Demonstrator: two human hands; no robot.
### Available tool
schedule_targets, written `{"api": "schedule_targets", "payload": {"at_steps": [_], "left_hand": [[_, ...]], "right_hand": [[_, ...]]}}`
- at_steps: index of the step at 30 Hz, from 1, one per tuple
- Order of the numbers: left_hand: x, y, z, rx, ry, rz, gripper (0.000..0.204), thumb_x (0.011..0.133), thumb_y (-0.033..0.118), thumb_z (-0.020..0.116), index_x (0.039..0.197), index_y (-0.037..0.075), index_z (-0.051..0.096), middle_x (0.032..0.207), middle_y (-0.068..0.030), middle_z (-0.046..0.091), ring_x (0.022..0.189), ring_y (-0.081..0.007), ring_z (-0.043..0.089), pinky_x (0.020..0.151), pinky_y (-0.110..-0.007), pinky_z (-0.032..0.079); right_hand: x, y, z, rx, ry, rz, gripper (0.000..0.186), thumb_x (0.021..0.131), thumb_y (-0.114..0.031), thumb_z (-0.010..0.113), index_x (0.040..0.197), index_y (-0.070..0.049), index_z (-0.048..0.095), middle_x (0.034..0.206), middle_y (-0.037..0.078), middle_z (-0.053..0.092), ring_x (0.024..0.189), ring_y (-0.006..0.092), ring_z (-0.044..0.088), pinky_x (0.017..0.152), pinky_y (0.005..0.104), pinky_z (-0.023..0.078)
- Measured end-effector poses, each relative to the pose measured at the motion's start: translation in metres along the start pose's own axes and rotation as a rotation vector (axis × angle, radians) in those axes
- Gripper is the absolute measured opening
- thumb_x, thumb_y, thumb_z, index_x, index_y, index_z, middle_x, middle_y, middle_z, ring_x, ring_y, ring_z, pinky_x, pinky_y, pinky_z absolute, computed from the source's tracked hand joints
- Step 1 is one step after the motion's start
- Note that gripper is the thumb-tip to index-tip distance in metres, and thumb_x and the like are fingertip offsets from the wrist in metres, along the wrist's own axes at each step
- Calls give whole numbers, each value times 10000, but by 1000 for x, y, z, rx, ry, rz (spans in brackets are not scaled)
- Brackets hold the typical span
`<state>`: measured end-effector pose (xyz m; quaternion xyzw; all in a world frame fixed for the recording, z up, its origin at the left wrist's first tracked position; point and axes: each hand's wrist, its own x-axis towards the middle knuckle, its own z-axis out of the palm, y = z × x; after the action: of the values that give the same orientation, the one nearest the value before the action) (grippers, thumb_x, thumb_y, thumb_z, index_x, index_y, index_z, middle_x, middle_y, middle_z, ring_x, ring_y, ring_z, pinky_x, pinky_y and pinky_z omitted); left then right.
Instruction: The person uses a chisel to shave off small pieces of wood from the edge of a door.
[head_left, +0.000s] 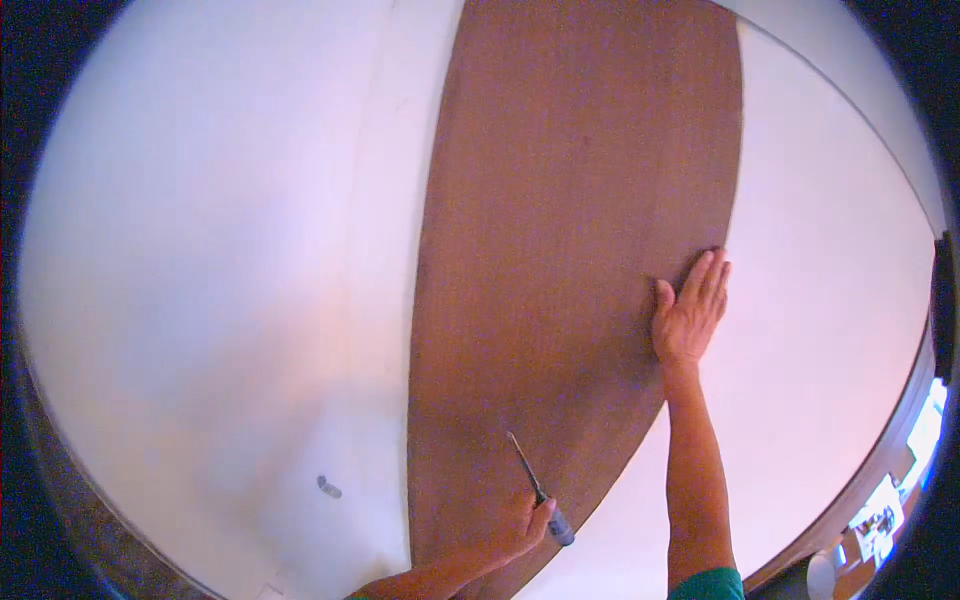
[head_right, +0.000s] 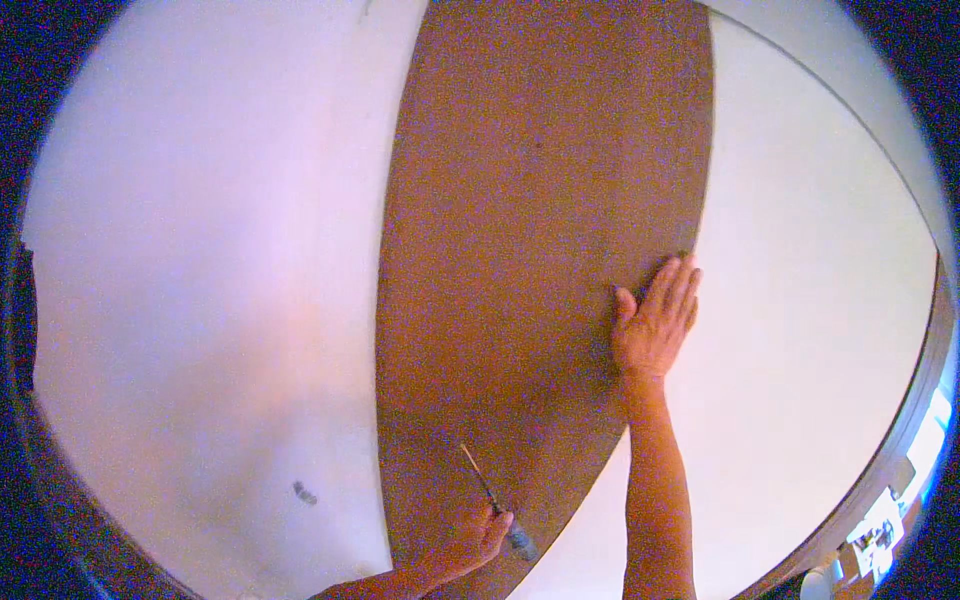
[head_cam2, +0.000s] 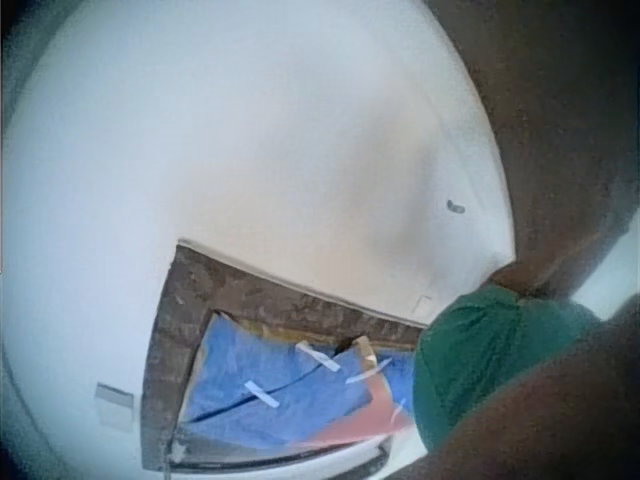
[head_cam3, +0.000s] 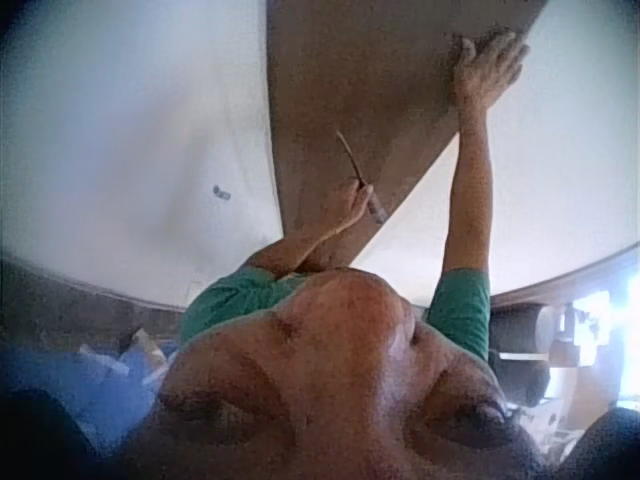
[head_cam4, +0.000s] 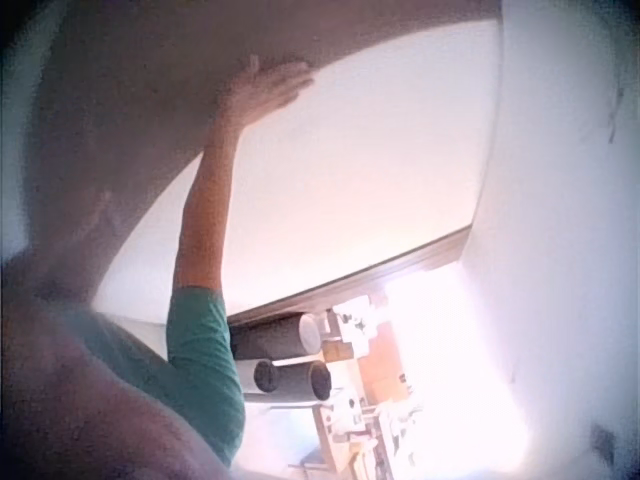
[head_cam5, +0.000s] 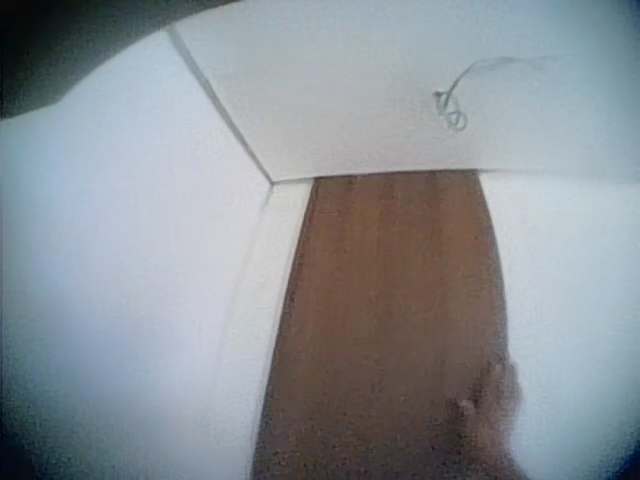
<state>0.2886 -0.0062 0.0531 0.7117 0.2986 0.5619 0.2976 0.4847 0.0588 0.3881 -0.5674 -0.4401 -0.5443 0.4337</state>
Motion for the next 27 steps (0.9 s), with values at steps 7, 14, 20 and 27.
{"api": "schedule_targets", "payload": {"at_steps": [7, 14, 20, 27], "left_hand": [[-29, 39, -32, -82, 126, -237, 305, 974, 320, 582, 866, 35, 604, 665, -162, 629, 577, -300, 647, 528, -415, 485], [-41, 61, -56, 32, 104, -309, 283, 962, 295, 600, 854, 34, 611, 615, -143, 602, 537, -310, 619, 490, -424, 452], [-38, 89, -73, -44, 120, -348, 303, 947, 287, 617, 781, 37, 577, 604, -149, 571, 510, -326, 573, 481, -438, 411], [-32, 91, -106, 115, 162, -255, 301, 935, 294, 627, 774, 46, 570, 655, -177, 586, 585, -374, 594, 525, -462, 442]], "right_hand": [[-24, 28, -8, 39, 52, -26, 746, 1026, -470, 388, 1533, 32, 170, 1600, 238, 166, 1476, 404, 184, 1172, 486, 220], [-89, 55, -18, 168, -9, -33, 775, 1006, -453, 451, 1534, 30, 153, 1591, 282, 140, 1469, 456, 154, 1182, 519, 197], [-121, 64, -56, -24, -126, 26, 769, 1015, -475, 407, 1534, 37, 162, 1598, 270, 139, 1477, 434, 158, 1174, 530, 192], [-93, 36, -69, -214, -161, 78, 771, 1018, -494, 390, 1530, 44, 184, 1607, 239, 160, 1490, 407, 146, 1179, 537, 155]]}}
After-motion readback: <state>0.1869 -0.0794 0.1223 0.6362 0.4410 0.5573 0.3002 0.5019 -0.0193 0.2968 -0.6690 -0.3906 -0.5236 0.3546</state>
